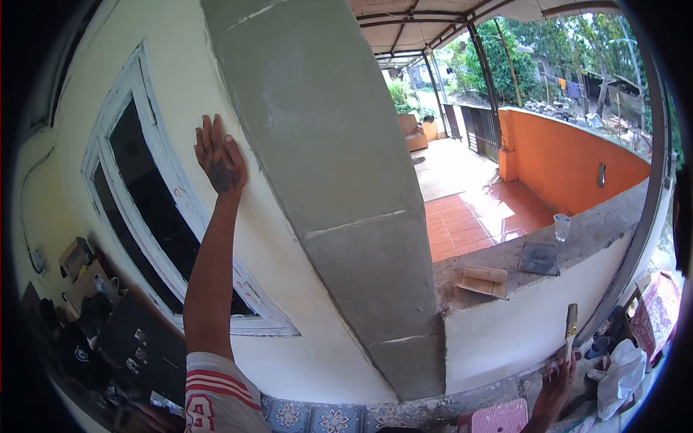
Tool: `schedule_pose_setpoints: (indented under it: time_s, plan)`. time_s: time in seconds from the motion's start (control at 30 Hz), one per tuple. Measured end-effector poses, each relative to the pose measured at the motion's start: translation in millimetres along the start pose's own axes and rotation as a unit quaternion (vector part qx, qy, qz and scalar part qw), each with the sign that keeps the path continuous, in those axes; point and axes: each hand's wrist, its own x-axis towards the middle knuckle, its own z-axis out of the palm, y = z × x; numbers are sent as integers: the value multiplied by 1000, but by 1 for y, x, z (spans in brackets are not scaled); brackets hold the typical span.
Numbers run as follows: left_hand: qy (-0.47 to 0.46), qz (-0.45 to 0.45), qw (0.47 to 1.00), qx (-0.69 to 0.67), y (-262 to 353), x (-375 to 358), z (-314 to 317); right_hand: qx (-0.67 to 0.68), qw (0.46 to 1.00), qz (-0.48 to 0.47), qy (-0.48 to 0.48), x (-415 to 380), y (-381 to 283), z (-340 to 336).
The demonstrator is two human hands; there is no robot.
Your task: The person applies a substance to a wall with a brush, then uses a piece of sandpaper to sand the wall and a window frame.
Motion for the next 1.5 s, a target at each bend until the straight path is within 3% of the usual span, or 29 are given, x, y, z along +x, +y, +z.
schedule_pose_setpoints:
  time_s: [0.93,0.97,1.1,1.17,1.5]
  plan:
    - [10,35,999,7,6,0,0,-5,998,69,-5,27,51,-3]
    - [7,28,1000,4,6,0,0,-19,992,83,-92,22,40,-10]
    - [8,34,999,6,6,1,-2,-30,992,106,-66,26,36,-1]
    - [10,36,999,6,6,0,-1,-16,991,86,-100,27,39,-4]
    - [11,29,999,8,1,-1,3,-30,997,66,-35,11,45,7]
